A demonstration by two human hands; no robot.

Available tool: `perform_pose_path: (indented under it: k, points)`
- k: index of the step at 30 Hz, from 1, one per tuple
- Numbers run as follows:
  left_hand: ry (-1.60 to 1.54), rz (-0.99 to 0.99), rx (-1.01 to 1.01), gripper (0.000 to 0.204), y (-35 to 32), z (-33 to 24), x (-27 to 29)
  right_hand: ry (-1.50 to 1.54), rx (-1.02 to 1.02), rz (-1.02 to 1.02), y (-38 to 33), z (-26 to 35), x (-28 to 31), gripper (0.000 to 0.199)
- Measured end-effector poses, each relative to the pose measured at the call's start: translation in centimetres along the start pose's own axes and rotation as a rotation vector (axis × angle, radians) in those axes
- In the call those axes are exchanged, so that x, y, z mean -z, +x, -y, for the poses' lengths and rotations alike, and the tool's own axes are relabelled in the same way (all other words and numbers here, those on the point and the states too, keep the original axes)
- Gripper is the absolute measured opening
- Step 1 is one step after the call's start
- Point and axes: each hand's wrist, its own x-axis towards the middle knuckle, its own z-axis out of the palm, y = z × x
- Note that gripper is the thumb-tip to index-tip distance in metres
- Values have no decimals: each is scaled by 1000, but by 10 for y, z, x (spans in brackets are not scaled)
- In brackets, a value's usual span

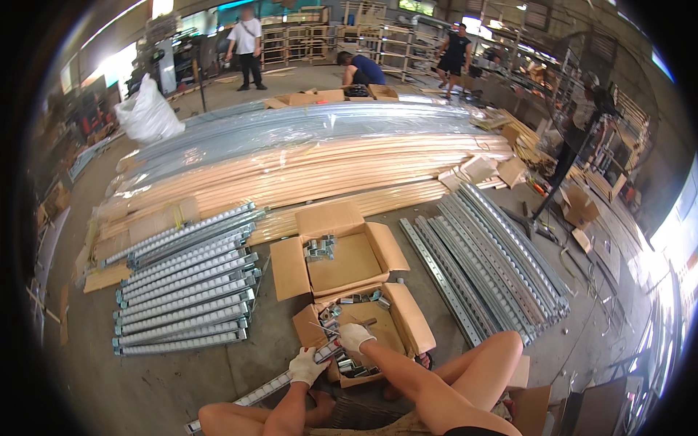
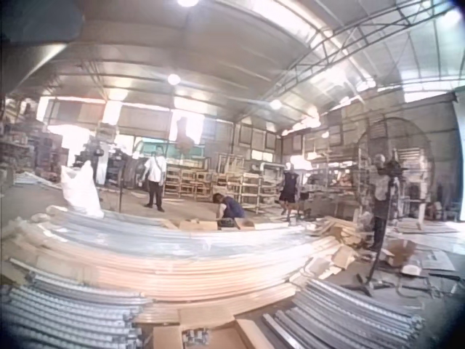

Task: The person assembles metal conveyor rails by fitting small rollers into a long metal frame and securing them using a hammer and a metal rod tool while sitting on a workshop floor.

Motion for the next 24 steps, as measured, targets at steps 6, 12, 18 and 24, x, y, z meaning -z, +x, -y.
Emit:
perform_pose_path:
  k: [6, 12, 18, 24]
  points:
    - [-19, 2, 23, 65, -5, 2, 2, 12, 70, -37, 5, 5, -1, 34]
    - [-2, 11, 38, 66, -1, 3, -1, -284, 263, 227, 26, 15, 18, 35]
    - [0, 29, 7, 66, 6, 8, -8, -482, 499, 505, 65, 19, 28, 33]
    - [5, 22, 3, 65, 2, 5, 2, -371, 535, 477, 68, 22, 36, 34]
